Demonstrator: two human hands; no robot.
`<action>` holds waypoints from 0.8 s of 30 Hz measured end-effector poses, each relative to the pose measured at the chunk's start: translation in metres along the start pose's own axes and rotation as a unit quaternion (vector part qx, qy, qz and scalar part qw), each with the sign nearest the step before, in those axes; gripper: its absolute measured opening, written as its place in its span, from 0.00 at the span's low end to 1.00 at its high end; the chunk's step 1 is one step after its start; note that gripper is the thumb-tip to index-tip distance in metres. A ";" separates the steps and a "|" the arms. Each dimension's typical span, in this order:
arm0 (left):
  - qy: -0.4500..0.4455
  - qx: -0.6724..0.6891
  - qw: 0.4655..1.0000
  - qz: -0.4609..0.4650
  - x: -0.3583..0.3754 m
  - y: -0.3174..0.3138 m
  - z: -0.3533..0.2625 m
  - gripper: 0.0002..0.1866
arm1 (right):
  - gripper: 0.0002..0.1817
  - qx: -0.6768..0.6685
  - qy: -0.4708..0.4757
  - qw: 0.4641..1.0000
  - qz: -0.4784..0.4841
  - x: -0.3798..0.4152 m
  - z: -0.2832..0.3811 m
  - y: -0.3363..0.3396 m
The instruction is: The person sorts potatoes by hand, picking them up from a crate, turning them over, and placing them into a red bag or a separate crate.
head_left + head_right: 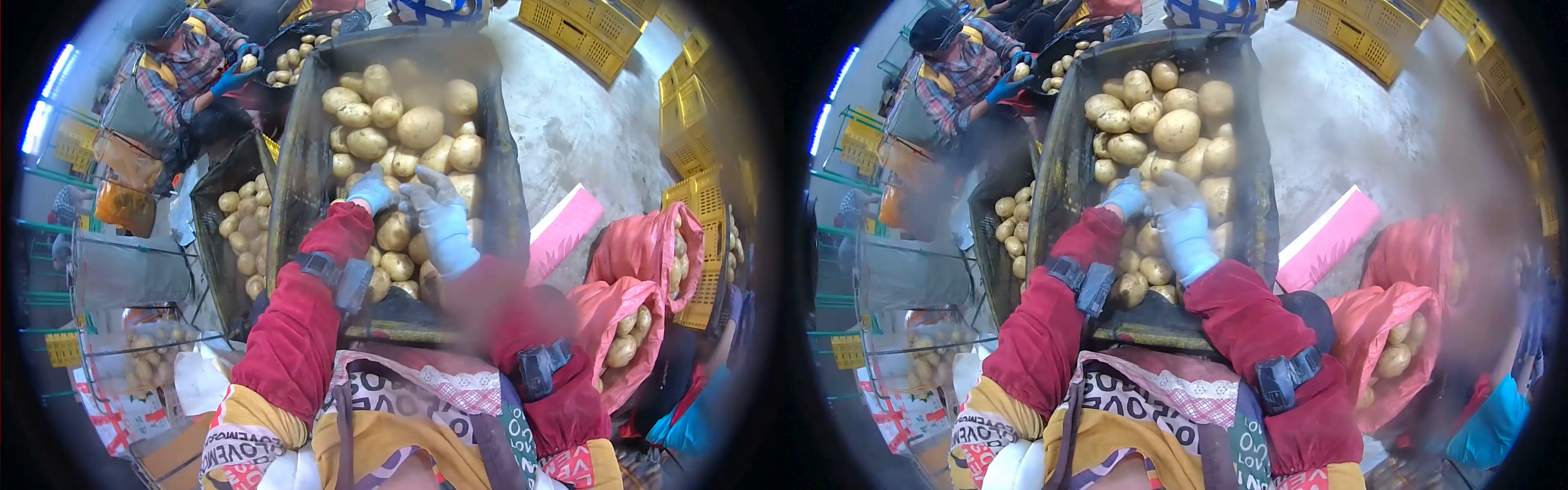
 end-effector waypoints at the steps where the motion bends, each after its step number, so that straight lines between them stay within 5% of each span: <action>1: 0.008 0.009 1.000 0.013 -0.007 -0.006 0.009 0.53 | 0.27 0.009 0.009 1.000 0.000 0.000 -0.001 -0.003; 4: -0.040 0.016 0.992 -0.119 -0.006 -0.010 0.020 0.46 | 0.27 0.001 0.035 0.999 -0.008 -0.003 -0.001 -0.002; 6: -0.190 0.023 0.980 -0.057 -0.035 -0.018 0.037 0.35 | 0.27 -0.012 0.041 0.999 -0.014 0.000 0.001 -0.002; 7: -0.197 0.180 0.964 0.003 -0.020 -0.005 0.041 0.24 | 0.27 0.005 0.041 0.998 -0.055 0.002 0.005 -0.002; 8: -0.055 0.466 0.877 0.108 0.045 0.030 0.004 0.22 | 0.27 0.022 0.044 0.994 -0.094 0.003 0.008 -0.003; 10: -0.034 0.536 0.829 0.154 0.085 0.055 0.001 0.26 | 0.25 0.039 0.024 0.995 -0.086 0.000 -0.005 0.014; 12: -0.029 0.590 0.795 0.137 0.132 0.068 -0.005 0.27 | 0.25 0.147 -0.001 0.980 0.135 -0.011 -0.029 0.032; 13: -0.026 0.641 0.756 0.128 0.149 0.068 -0.002 0.29 | 0.26 0.003 -0.209 0.970 0.120 0.026 0.025 -0.009; 14: -0.025 0.644 0.754 0.124 0.160 0.065 0.007 0.29 | 0.26 0.007 -0.212 0.969 0.124 0.032 0.019 -0.014; 16: -0.067 0.622 0.772 0.113 0.175 0.060 0.026 0.30 | 0.25 -0.023 -0.095 0.977 0.189 0.033 0.001 -0.020; 17: -0.059 0.626 0.768 0.120 0.182 0.058 0.035 0.30 | 0.24 0.134 0.142 0.956 0.217 0.030 -0.003 -0.035; 18: -0.058 0.633 0.763 0.118 0.185 0.052 0.046 0.30 | 0.24 0.139 0.139 0.955 0.222 0.033 -0.001 -0.030; 20: -0.144 0.671 0.707 0.170 0.188 0.038 0.059 0.31 | 0.20 0.067 -0.219 0.951 0.209 0.048 0.014 -0.021; 21: -0.146 0.676 0.702 0.169 0.191 0.035 0.063 0.31 | 0.20 0.073 -0.220 0.950 0.209 0.048 0.011 -0.019; 23: -0.178 0.708 0.673 0.120 0.195 0.034 0.065 0.29 | 0.22 0.307 0.011 0.896 0.320 0.045 0.006 -0.018; 24: -0.180 0.712 0.668 0.120 0.195 0.034 0.068 0.29 | 0.22 0.313 0.011 0.894 0.320 0.045 0.004 -0.018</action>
Point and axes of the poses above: each hand's wrist, its own x-axis away from the middle knuckle, its own y-axis out of the back of the hand, z = x × y, the point moved 2 cm from there along -x, towards the middle knuckle, and after that the axes turned 2 degrees about -z, right-handed, at the moved point
